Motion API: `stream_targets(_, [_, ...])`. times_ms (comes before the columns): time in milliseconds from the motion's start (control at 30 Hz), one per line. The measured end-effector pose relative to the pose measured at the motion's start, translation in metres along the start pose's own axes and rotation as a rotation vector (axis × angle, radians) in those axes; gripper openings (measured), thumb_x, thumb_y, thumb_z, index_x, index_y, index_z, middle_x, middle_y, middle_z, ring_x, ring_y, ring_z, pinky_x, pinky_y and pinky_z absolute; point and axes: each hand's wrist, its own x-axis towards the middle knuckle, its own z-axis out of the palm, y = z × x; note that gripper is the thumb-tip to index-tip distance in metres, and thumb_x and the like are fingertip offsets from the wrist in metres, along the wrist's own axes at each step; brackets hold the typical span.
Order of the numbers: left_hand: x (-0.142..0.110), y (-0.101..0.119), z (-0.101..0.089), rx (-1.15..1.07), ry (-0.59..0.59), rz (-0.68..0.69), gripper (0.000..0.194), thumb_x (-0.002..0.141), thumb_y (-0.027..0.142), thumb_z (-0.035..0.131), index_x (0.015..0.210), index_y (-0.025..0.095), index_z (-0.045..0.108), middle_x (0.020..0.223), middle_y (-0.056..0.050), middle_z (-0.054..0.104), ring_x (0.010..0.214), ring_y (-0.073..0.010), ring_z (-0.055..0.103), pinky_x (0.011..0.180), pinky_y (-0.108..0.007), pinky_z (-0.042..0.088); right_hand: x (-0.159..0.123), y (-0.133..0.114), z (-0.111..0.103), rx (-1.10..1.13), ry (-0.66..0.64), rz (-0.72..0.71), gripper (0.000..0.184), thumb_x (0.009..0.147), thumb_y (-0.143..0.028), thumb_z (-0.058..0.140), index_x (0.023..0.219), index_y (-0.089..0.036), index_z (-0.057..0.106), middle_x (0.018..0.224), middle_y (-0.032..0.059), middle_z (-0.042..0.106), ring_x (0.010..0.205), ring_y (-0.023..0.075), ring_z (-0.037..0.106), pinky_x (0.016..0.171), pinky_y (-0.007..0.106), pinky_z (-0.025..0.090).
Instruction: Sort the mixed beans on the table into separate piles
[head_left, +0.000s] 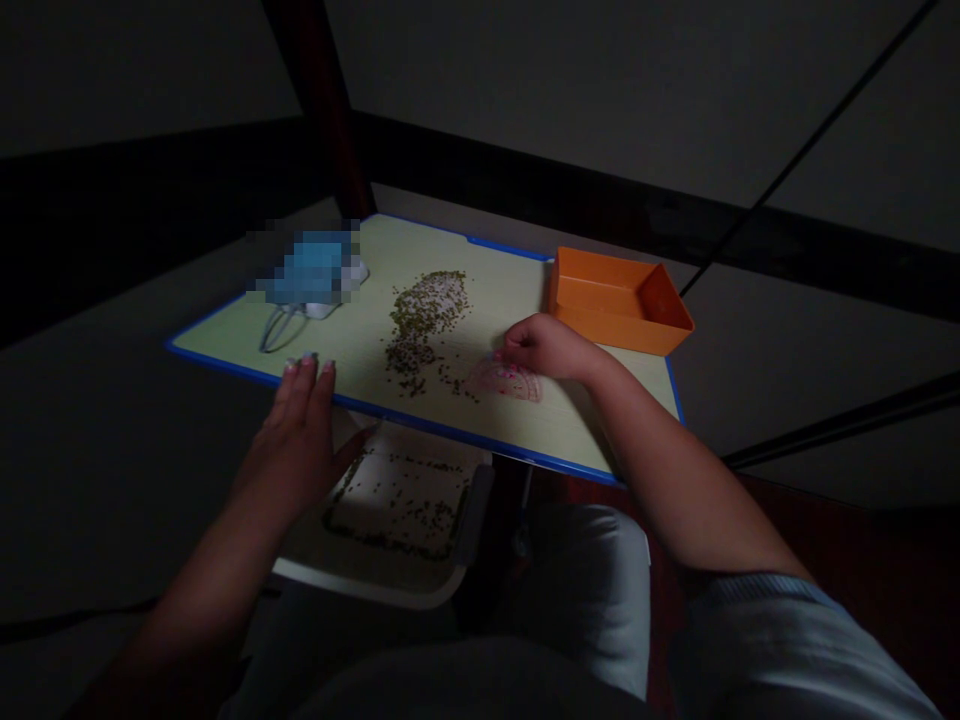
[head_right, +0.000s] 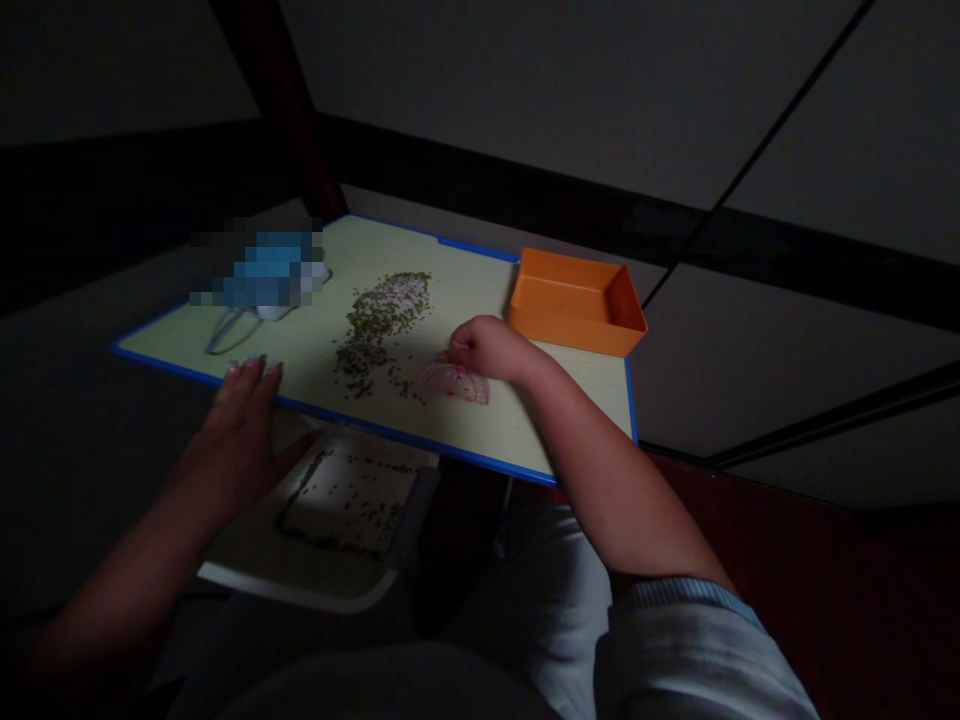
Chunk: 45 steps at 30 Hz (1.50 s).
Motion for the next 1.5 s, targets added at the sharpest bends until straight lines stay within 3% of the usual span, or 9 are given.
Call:
stream_targets(100, [0.000, 0.000, 0.000, 0.007, -0.005, -0.004, 0.082, 0.083, 0.050, 0.045, 0.145, 0.008, 0.012, 0.155, -0.023, 0.013, 0.145, -0.0350, 0.008, 0.114, -0.053, 0.023, -0.003, 0.005, -0.009, 0.036, 0.021, -0.027, 0.033, 0.084, -0.032, 0.055, 0.055, -0.016, 0.050, 0.049, -0.0063, 0.037, 0.050, 0.0060, 0.030, 0.053, 0.026, 0.022])
stream_targets(367, [0.000, 0.000, -0.001, -0.008, 0.002, -0.001, 0.084, 0.082, 0.049, 0.048, 0.146, 0.010, 0.011, 0.155, -0.023, 0.012, 0.144, -0.0360, 0.008, 0.113, -0.055, 0.024, -0.007, 0.008, -0.012, 0.100, -0.157, -0.009, 0.029, 0.080, -0.028, 0.057, 0.055, -0.015, 0.052, 0.049, -0.0062, 0.040, 0.050, 0.0056, 0.033, 0.053, 0.025, 0.023])
stream_targets(767, [0.001, 0.003, -0.001, -0.006, -0.023, -0.021, 0.082, 0.083, 0.051, 0.044, 0.145, 0.006, 0.014, 0.155, -0.023, 0.012, 0.145, -0.0348, 0.008, 0.115, -0.051, 0.020, -0.003, 0.007, -0.005, 0.030, -0.067, -0.007, 0.030, 0.081, -0.033, 0.057, 0.058, -0.014, 0.057, 0.050, -0.0046, 0.044, 0.050, 0.0058, 0.034, 0.053, 0.026, 0.024])
stream_targets(1000, [0.000, 0.004, -0.003, -0.006, -0.024, -0.020, 0.082, 0.083, 0.050, 0.045, 0.145, 0.006, 0.014, 0.156, -0.023, 0.012, 0.145, -0.0352, 0.007, 0.115, -0.051, 0.020, -0.003, 0.007, -0.003, 0.084, -0.106, -0.009, 0.028, 0.082, -0.031, 0.057, 0.060, -0.013, 0.058, 0.053, -0.0023, 0.051, 0.051, 0.0065, 0.039, 0.054, 0.026, 0.027])
stream_targets(1267, [0.000, 0.002, -0.001, 0.001, -0.010, -0.019, 0.083, 0.082, 0.050, 0.046, 0.146, 0.009, 0.012, 0.156, -0.022, 0.011, 0.145, -0.0342, 0.008, 0.115, -0.052, 0.022, -0.002, 0.007, -0.002, 0.048, -0.093, -0.043, 0.033, 0.082, -0.036, 0.055, 0.056, -0.015, 0.051, 0.049, -0.0070, 0.035, 0.050, 0.0056, 0.028, 0.053, 0.026, 0.021])
stream_targets(1500, [0.001, 0.002, -0.002, 0.010, -0.017, -0.013, 0.083, 0.082, 0.050, 0.047, 0.145, 0.007, 0.013, 0.155, -0.023, 0.013, 0.145, -0.0350, 0.007, 0.115, -0.052, 0.021, -0.003, 0.003, -0.002, 0.049, -0.122, -0.030, 0.030, 0.082, -0.033, 0.055, 0.058, -0.015, 0.052, 0.051, -0.0062, 0.038, 0.052, 0.0058, 0.031, 0.054, 0.026, 0.023])
